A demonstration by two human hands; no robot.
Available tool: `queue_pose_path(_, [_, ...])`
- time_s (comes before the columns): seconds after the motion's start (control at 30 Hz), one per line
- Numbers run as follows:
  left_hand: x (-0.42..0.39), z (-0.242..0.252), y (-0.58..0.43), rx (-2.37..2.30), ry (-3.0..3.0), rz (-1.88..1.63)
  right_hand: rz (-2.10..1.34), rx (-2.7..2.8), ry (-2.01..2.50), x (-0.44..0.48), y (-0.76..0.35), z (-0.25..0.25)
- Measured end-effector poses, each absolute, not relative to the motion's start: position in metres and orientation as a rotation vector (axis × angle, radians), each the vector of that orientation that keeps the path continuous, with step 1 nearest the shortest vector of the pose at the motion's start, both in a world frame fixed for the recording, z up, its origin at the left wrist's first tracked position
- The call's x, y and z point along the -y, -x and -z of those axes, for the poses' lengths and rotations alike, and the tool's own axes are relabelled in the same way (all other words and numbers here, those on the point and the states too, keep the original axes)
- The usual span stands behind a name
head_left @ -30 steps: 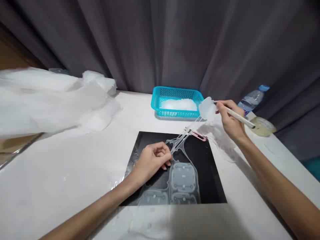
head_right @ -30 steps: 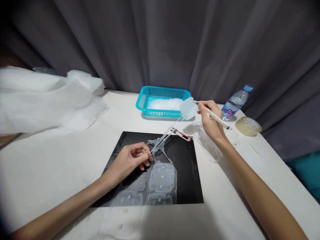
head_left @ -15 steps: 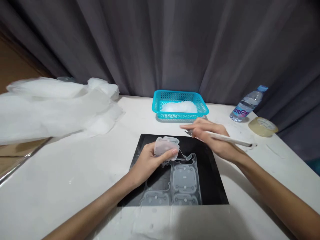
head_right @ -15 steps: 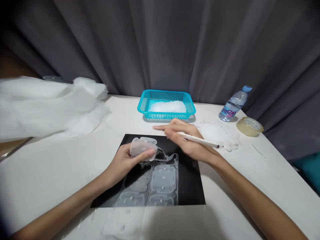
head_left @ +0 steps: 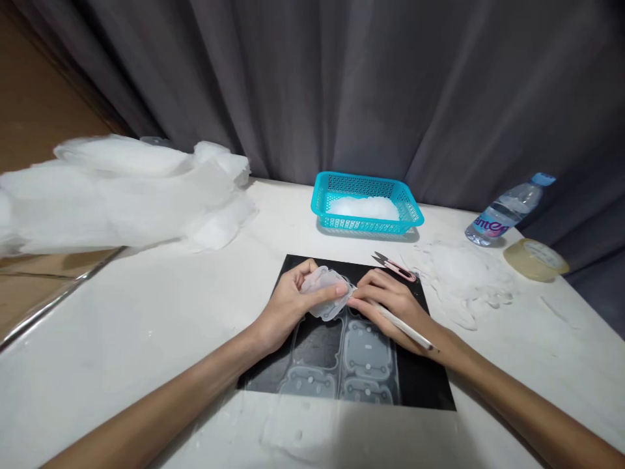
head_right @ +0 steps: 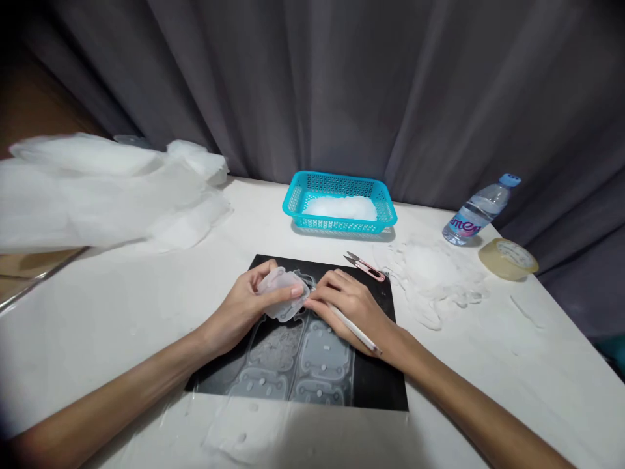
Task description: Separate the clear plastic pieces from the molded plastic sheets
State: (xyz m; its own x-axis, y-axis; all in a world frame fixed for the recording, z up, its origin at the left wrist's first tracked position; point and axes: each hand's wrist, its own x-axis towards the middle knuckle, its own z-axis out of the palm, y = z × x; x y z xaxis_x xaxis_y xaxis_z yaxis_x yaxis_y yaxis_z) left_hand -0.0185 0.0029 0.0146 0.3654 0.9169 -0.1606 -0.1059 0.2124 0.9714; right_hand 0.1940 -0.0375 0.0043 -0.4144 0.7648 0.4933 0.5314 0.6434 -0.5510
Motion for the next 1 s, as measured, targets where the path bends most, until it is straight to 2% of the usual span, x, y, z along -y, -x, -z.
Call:
queue_pose_path(0.43, [-0.003, -0.011, 0.026, -0.941, -1.467, -0.750, -0.888, 1.758, 1.167, 0.042, -0.185, -0.009])
queue_pose_path(0.8, [0.006, -0.019, 0.024, -1.007, -1.818, -0.727, -0.476, 1.923, 1.255, 0.046, -0.177, 0.009])
queue_pose_path(1.0, [-0.046, -0.037, 0.070, -1.262, -1.671, -1.114, -0.205, 1.773, 1.438, 0.024, -0.216, 0.010])
